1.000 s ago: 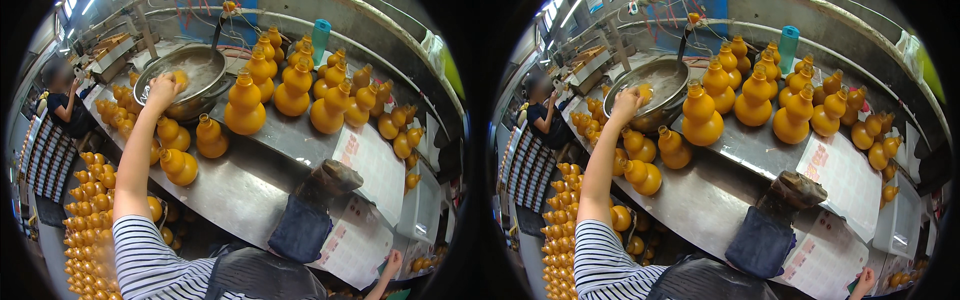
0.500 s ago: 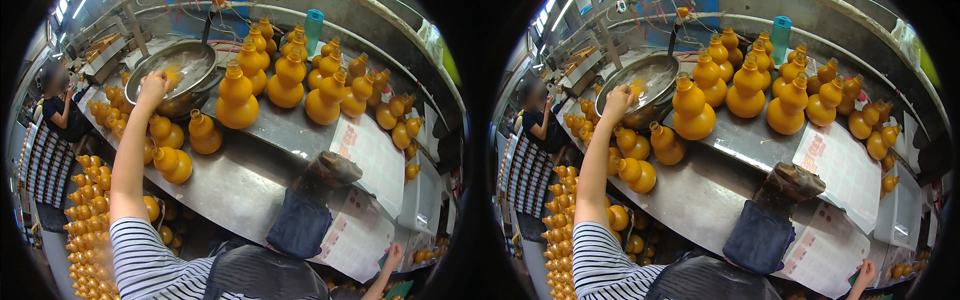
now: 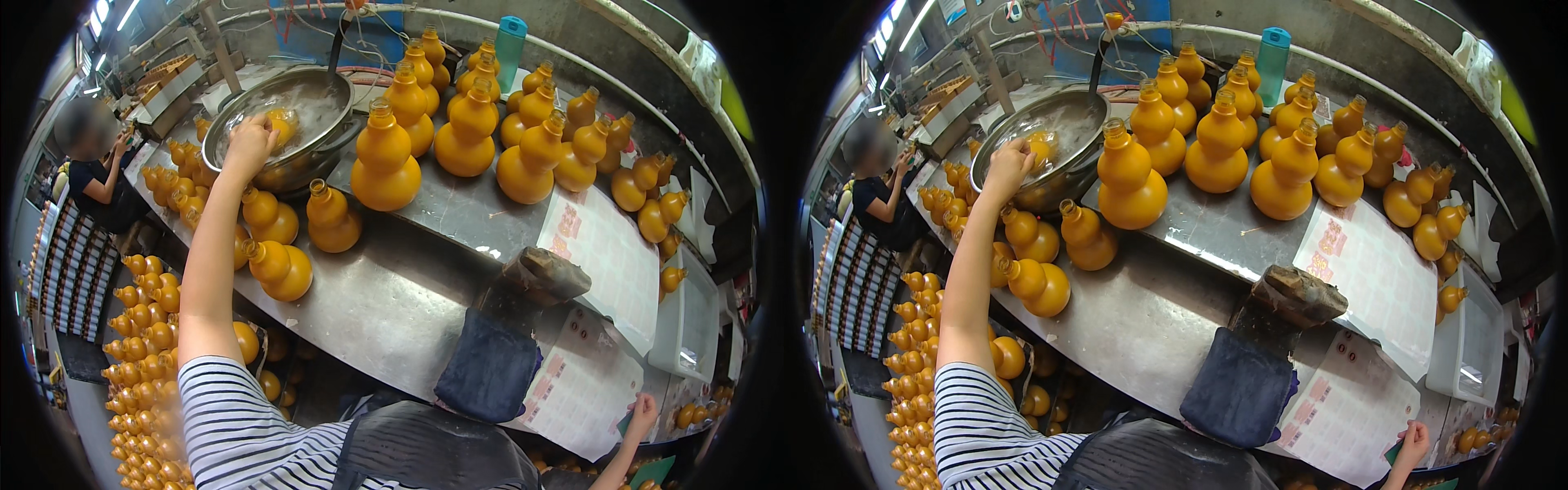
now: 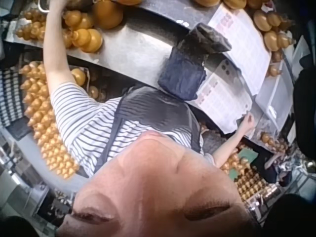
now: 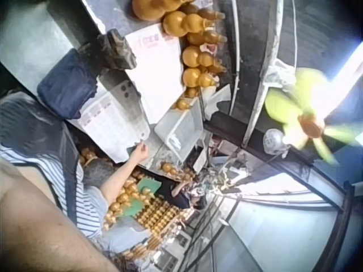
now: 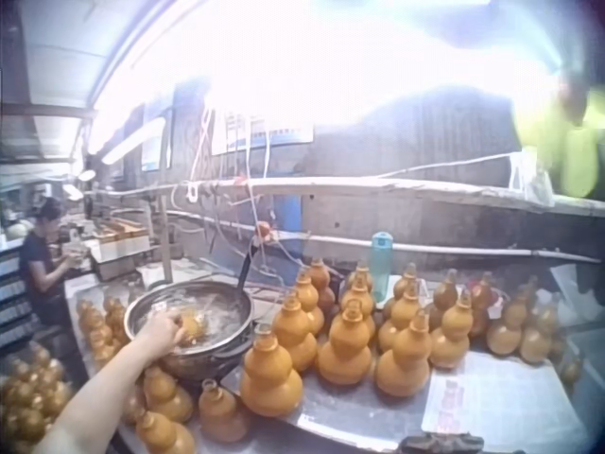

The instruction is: The person repeatedly picks up small, double-bulb gourds from a metal table, rubs their surfaces with a green abrasive pad, and places them back down. The process is repeated for multiple gourds in a continuous loop.

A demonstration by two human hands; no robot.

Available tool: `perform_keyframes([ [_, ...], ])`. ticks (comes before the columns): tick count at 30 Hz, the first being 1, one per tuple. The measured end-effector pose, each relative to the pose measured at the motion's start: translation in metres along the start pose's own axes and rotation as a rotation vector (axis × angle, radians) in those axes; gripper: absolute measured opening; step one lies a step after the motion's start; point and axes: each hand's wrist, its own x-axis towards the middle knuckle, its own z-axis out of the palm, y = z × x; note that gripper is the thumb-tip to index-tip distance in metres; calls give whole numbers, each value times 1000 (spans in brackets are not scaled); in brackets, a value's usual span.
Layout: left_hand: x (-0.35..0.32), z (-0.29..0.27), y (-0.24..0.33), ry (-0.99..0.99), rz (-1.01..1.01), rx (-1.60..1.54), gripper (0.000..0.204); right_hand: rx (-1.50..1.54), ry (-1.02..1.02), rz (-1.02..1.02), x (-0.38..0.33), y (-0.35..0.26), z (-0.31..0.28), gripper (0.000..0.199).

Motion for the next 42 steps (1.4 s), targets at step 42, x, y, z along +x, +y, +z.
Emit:
perform_keyframes([
  [42,-1,4,-6,31,32,8,20,-14,5,-5,-12,0,7,16],
])
